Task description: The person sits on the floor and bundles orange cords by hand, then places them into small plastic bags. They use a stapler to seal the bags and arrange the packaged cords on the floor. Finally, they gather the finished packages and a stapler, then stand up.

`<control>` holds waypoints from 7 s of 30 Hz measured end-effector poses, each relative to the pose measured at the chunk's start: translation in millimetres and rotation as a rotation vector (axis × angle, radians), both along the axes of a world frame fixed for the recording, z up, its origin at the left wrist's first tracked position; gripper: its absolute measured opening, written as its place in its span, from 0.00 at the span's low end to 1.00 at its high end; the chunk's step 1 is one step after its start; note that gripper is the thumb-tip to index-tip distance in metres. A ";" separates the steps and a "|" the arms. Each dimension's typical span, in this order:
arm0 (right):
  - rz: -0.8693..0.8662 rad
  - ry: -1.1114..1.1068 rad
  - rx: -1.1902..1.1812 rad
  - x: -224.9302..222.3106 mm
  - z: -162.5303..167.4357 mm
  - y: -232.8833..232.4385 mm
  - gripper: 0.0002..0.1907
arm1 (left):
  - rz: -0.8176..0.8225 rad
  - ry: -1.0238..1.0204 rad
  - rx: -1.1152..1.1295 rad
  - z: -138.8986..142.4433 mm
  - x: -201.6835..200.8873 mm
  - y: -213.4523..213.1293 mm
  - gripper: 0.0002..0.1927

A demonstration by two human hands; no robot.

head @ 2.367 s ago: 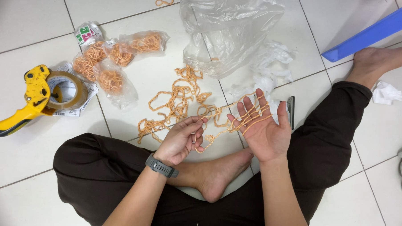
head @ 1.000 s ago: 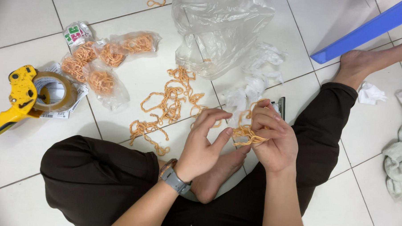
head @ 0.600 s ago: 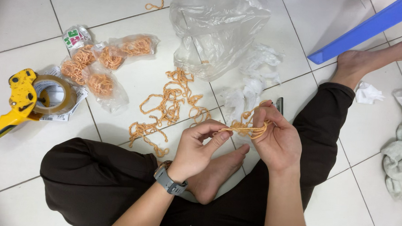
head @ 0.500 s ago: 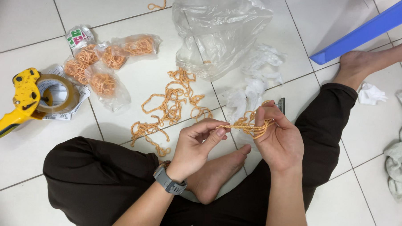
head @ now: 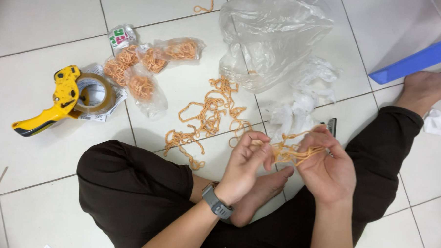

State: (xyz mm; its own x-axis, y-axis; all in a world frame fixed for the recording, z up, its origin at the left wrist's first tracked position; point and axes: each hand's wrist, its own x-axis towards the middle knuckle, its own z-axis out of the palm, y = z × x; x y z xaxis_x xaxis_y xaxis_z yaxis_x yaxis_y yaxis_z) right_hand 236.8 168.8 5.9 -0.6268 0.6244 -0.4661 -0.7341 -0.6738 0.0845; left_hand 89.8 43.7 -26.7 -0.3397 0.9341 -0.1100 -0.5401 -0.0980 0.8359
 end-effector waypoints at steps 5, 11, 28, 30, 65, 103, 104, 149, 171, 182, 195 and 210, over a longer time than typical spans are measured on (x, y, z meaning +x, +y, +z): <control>0.021 0.167 0.256 41.4 22.4 11.8 0.12 | -0.067 1.224 0.076 -19.4 -17.8 -33.6 0.13; -0.049 0.153 0.403 65.8 28.9 18.2 0.23 | -0.581 0.872 -0.364 -50.4 -51.6 -58.1 0.11; 0.253 -0.497 0.462 16.2 -39.5 -35.2 0.20 | 0.272 0.965 -0.706 -86.6 -152.9 4.5 0.11; 0.245 -0.508 0.443 17.8 -41.5 -34.7 0.20 | 0.297 0.635 -0.514 -74.1 -160.9 1.0 0.09; 0.207 -0.529 0.439 14.2 -46.4 -29.3 0.19 | -0.396 0.988 -0.573 -63.0 -101.1 -24.3 0.12; 0.323 -0.598 0.405 1.1 -49.2 -49.6 0.20 | 0.155 1.397 -0.137 -46.5 -171.5 152.7 0.23; 0.326 -0.599 0.407 2.5 -49.0 -49.9 0.20 | 0.247 1.354 -0.148 -54.6 -167.9 146.2 0.22; 0.404 -0.612 0.390 -10.9 -58.9 -55.9 0.20 | -0.009 1.372 -0.811 -86.8 -150.7 -19.6 0.11; 0.403 -0.599 0.398 -4.6 -64.8 -55.3 0.21 | 0.116 0.298 -0.727 -69.6 -188.7 -19.5 0.09; 0.410 -0.582 0.400 -6.5 -69.3 -57.0 0.20 | 0.268 1.072 -0.996 -73.6 -217.3 -23.3 0.12; 0.425 -0.595 0.402 -7.6 -70.9 -58.4 0.20 | 0.187 1.305 -0.782 -76.6 -193.9 -17.4 0.17; 0.662 -0.987 1.186 -21.4 -64.1 -76.0 0.22 | -0.149 0.508 -0.195 -16.3 -36.7 -48.4 0.08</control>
State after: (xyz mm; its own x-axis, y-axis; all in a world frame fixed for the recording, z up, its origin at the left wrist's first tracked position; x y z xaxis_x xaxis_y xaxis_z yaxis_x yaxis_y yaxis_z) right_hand 215.4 92.8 -58.2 -0.6822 0.6615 -0.3114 0.2239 -0.2165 -0.9503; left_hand 53.1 -4.7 -43.0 -0.2606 0.9549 -0.1427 -0.0614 0.1311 0.9895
